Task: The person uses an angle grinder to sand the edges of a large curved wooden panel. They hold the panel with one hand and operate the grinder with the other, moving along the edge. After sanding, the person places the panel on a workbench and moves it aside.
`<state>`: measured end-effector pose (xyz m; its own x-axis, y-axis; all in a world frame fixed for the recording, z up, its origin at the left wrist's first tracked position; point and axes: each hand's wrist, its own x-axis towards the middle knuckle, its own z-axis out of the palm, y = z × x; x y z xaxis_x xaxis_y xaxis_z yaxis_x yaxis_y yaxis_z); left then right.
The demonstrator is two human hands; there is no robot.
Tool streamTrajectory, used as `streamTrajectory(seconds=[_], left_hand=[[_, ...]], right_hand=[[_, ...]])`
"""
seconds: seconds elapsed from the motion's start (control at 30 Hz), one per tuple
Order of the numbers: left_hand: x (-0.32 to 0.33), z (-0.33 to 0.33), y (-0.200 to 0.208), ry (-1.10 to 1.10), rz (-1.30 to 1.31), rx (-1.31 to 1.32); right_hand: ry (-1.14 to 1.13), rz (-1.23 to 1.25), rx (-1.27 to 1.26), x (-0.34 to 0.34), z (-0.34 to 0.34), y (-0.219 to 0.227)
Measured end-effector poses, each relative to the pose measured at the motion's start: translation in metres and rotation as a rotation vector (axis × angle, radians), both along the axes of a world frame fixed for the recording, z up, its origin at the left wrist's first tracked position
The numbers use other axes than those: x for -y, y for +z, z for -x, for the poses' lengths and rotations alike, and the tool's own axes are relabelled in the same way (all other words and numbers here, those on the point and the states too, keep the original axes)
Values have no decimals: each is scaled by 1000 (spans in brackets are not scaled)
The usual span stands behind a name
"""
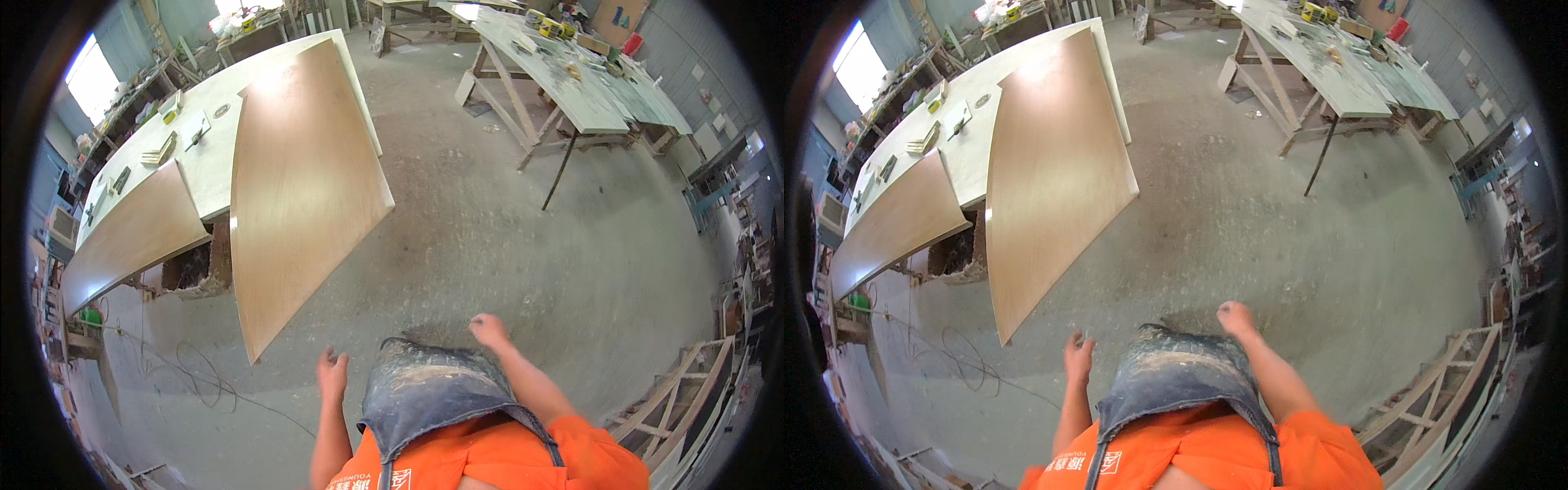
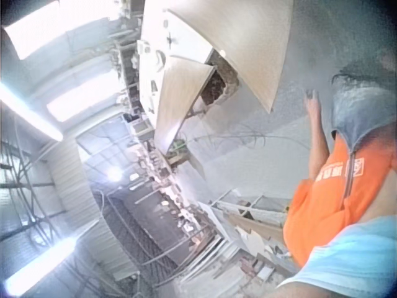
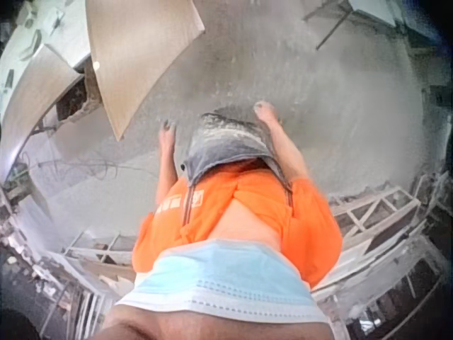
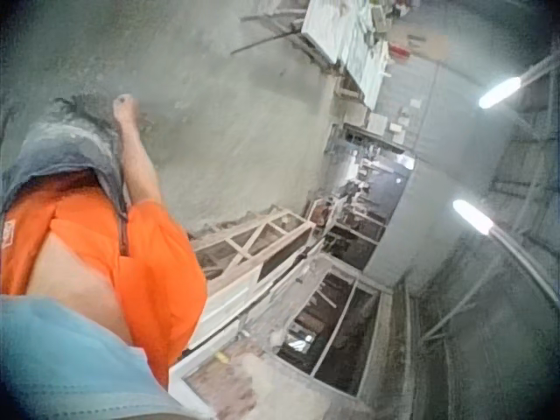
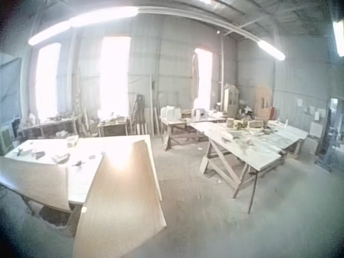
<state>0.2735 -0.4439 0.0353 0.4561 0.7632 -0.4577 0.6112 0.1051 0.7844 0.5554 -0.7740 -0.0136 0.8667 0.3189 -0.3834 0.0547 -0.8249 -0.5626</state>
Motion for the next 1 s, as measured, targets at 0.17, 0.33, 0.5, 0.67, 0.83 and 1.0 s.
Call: streamTrajectory(seconds=[0.17, 0.33, 0.5, 0.67, 0.83, 1.0], left_hand=[[-32, -104, 38, 210, 264, 360], [-39, -175, 54, 482, 552, 742], [-18, -230, 54, 870, 519, 929], [9, -302, 60, 1313, 381, 854], [-14, -368, 50, 1744, 191, 871], [-41, -402, 67, 2056, 167, 695]], right_hand=[[-277, -276, -253, -26, -137, 4], [-232, -384, -361, -90, -290, 19], [60, -380, -317, -198, -429, 70], [473, -388, -170, -321, -552, 109], [632, -564, -180, -459, -598, 165], [760, -451, -132, -544, -632, 179]])
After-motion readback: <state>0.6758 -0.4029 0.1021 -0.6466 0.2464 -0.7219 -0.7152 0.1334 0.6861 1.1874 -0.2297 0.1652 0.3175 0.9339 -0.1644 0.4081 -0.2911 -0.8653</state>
